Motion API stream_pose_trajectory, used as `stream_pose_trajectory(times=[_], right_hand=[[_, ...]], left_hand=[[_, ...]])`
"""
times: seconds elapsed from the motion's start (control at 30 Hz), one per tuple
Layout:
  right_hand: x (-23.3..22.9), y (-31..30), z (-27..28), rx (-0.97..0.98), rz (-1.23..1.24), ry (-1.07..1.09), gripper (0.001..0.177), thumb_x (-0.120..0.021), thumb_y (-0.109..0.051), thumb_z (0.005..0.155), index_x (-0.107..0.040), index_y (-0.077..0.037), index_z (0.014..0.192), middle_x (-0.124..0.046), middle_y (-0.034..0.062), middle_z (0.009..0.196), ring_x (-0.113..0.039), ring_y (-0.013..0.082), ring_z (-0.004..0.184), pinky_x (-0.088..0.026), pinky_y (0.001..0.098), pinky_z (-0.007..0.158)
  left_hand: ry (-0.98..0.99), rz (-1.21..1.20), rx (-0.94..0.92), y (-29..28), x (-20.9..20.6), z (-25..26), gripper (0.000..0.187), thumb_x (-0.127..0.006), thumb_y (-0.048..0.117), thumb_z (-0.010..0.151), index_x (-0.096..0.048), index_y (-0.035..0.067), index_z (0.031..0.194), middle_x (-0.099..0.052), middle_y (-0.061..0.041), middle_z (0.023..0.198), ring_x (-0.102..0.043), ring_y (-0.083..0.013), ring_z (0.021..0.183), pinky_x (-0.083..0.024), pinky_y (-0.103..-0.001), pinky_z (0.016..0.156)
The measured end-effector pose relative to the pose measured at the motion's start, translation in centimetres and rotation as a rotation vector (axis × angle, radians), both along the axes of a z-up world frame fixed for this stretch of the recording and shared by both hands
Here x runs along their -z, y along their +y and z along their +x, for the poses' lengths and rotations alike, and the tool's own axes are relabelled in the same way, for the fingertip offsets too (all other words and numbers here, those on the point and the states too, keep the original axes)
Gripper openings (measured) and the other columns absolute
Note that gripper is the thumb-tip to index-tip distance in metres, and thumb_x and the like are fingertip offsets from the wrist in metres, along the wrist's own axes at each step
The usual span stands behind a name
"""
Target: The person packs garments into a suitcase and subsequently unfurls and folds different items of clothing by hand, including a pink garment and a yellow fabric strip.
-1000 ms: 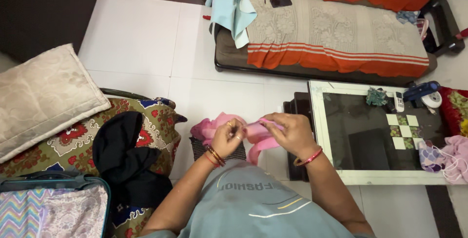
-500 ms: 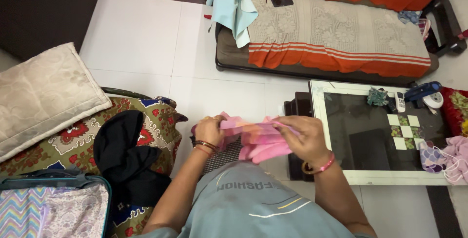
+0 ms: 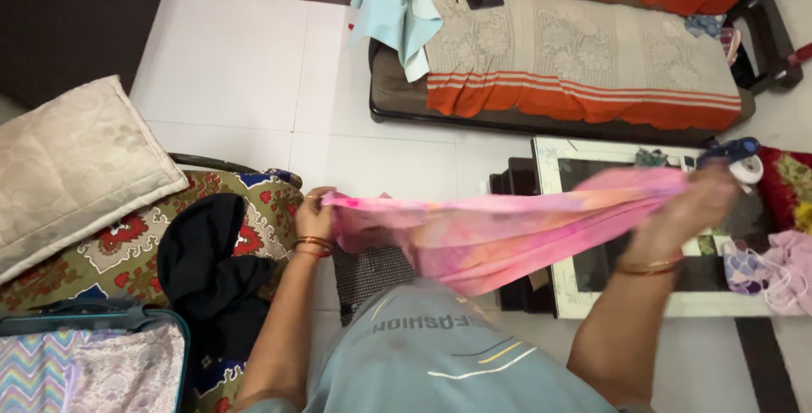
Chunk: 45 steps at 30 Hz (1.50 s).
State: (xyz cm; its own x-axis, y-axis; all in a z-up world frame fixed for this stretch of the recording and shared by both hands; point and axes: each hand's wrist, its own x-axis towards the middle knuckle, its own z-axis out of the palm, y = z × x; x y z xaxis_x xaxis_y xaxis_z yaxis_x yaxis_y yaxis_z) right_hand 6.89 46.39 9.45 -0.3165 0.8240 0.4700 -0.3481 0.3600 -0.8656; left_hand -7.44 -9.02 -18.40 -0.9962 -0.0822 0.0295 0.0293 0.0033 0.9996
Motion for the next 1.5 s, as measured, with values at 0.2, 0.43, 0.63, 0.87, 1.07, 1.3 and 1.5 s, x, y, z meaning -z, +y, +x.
stream_pose_trajectory(times=[0.2,0.43,0.63,0.87,1.07,1.3,1.5], right_hand=[[5.3,-17.3,-3.9,-0.869,-0.133,-0.478,0.018,-0.059,-0.014,0.104,-0.054,-0.008,0.120,-0.066,0.0036,0.097,-0.068,0.0126,0.080,-0.061,0.0267,0.069],[4.3,-26.5,-3.7,-1.188,0.360,-0.729,0.029,-0.068,-0.007,0.093,-0.066,0.001,0.121,-0.075,0.0070,0.101,-0.068,0.0108,0.092,-0.056,0.0277,0.082],[3.8,-25.4,-3.8,-1.073,0.396,-0.774,0.011,-0.065,-0.009,0.091,-0.071,-0.001,0.095,-0.073,0.0024,0.077,-0.065,0.0064,0.072,-0.053,0.0251,0.065],[0.9,-24.8,-3.5,-0.874,0.635,-0.535,0.025,-0.075,-0.013,0.087,-0.059,0.000,0.073,-0.053,0.0075,0.062,-0.049,0.0111,0.055,-0.039,0.0292,0.051],[0.5,-24.6,-3.1,-0.760,0.659,-0.541,0.049,-0.076,-0.023,0.094,-0.045,0.001,0.065,-0.037,0.0078,0.059,-0.034,0.0143,0.054,-0.029,0.0334,0.048],[-0.1,-23.4,-3.4,-0.599,0.622,-0.392,0.051,-0.069,-0.027,0.100,-0.044,-0.003,0.062,-0.039,0.0010,0.057,-0.034,0.0103,0.053,-0.025,0.0303,0.049],[-2.2,-20.7,-2.4,-0.471,0.613,-0.256,0.032,-0.066,-0.023,0.105,-0.065,-0.002,0.081,-0.047,-0.0001,0.064,-0.043,0.0092,0.062,-0.032,0.0274,0.058]], left_hand=[[-0.043,-0.376,0.381,8.3,-11.2,2.2,0.021,-0.065,0.025,0.102,-0.074,0.009,0.112,-0.075,-0.011,0.100,-0.072,-0.0182,0.089,-0.058,-0.031,0.080],[0.158,-0.226,0.523,10.4,-20.8,5.5,0.020,-0.072,0.021,0.091,-0.069,0.002,0.095,-0.069,-0.011,0.072,-0.065,-0.0190,0.063,-0.053,-0.033,0.061],[0.218,-0.365,0.549,9.1,-23.1,6.2,0.024,-0.076,0.027,0.086,-0.067,0.005,0.090,-0.067,-0.013,0.067,-0.067,-0.0248,0.059,-0.053,-0.036,0.059],[0.367,-0.430,0.513,9.3,-20.2,6.8,0.022,-0.066,0.020,0.081,-0.068,0.007,0.099,-0.073,-0.014,0.087,-0.070,-0.0327,0.077,-0.052,-0.039,0.067],[0.340,-0.056,0.312,8.5,-19.5,7.0,0.016,-0.065,0.024,0.099,-0.069,0.008,0.098,-0.069,-0.008,0.085,-0.064,-0.0204,0.074,-0.051,-0.031,0.070],[0.255,-0.464,0.504,8.2,-19.7,8.4,0.026,-0.076,0.034,0.092,-0.072,0.009,0.088,-0.063,-0.011,0.066,-0.059,-0.0266,0.065,-0.050,-0.039,0.062],[0.132,-0.610,0.479,8.4,-17.4,8.1,0.025,-0.067,0.021,0.081,-0.075,0.018,0.104,-0.069,-0.011,0.072,-0.068,-0.0320,0.067,-0.054,-0.045,0.065]])
